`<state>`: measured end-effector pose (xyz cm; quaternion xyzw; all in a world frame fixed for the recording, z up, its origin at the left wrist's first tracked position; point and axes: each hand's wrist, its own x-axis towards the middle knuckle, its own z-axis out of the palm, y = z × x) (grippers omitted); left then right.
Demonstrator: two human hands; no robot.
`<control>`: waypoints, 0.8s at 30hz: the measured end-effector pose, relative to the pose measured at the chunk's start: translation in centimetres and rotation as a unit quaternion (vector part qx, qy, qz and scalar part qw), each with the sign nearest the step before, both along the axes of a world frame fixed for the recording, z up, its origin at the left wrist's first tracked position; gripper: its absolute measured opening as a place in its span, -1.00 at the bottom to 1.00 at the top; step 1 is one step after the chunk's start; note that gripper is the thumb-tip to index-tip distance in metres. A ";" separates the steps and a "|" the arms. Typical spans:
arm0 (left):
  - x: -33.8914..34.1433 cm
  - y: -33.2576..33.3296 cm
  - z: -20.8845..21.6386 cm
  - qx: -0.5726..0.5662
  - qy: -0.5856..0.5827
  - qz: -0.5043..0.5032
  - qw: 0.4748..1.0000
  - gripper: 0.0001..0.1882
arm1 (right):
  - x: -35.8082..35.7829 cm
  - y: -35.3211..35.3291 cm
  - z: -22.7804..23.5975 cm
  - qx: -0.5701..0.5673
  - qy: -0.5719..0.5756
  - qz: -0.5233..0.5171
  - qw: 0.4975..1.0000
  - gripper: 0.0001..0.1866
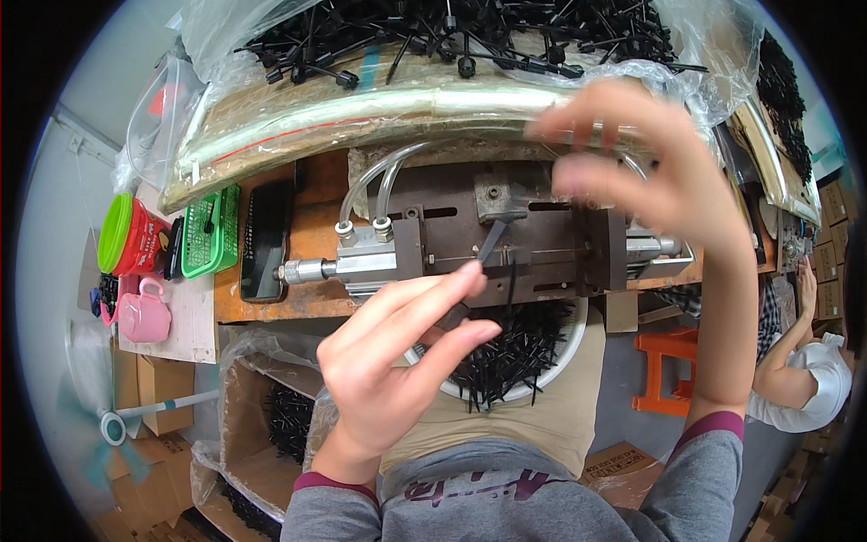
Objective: Manually assemble small plastic electrical components or cable ties using a specialized benchtop fixture.
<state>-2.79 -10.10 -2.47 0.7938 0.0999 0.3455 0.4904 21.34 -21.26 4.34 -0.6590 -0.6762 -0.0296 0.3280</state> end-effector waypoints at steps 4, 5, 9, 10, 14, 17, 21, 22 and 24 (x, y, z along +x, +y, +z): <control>0.3 -1.0 -2.3 0.140 -0.001 0.024 0.990 -0.55 | 4.6 2.9 1.6 -0.005 -0.055 -0.248 0.967 -0.56; 0.3 -1.2 -3.0 0.160 0.009 0.010 0.987 -0.60 | 4.1 3.3 1.3 -0.037 -0.159 -0.295 0.941 -0.44; 0.6 -2.4 -4.3 0.121 0.073 -0.006 0.990 -0.62 | 4.6 6.2 1.7 -0.210 -0.050 -0.286 0.933 -0.46; 0.8 -2.5 -4.7 0.156 0.073 -0.014 0.985 -0.62 | 4.9 6.4 1.8 -0.210 -0.052 -0.263 0.940 -0.48; 1.4 -2.8 -5.9 0.289 0.098 -0.020 0.952 -0.65 | 4.7 6.9 0.8 -0.154 -0.091 -0.245 0.953 -0.57; 2.1 -2.7 -5.7 0.339 0.122 -0.004 0.933 -0.68 | 4.9 6.4 0.3 -0.079 -0.126 -0.237 0.960 -0.67; 2.4 -1.8 -5.8 0.333 0.118 0.007 0.936 -0.69 | 2.6 5.2 1.3 0.019 -0.153 -0.242 0.958 -0.77; 2.5 -2.0 -5.8 0.330 0.109 0.004 0.938 -0.69 | 4.2 4.8 1.3 0.040 -0.126 -0.249 0.959 -0.77; 2.6 -2.1 -5.8 0.330 0.110 0.001 0.937 -0.69 | 5.3 4.1 2.0 0.056 -0.063 -0.286 0.954 -0.76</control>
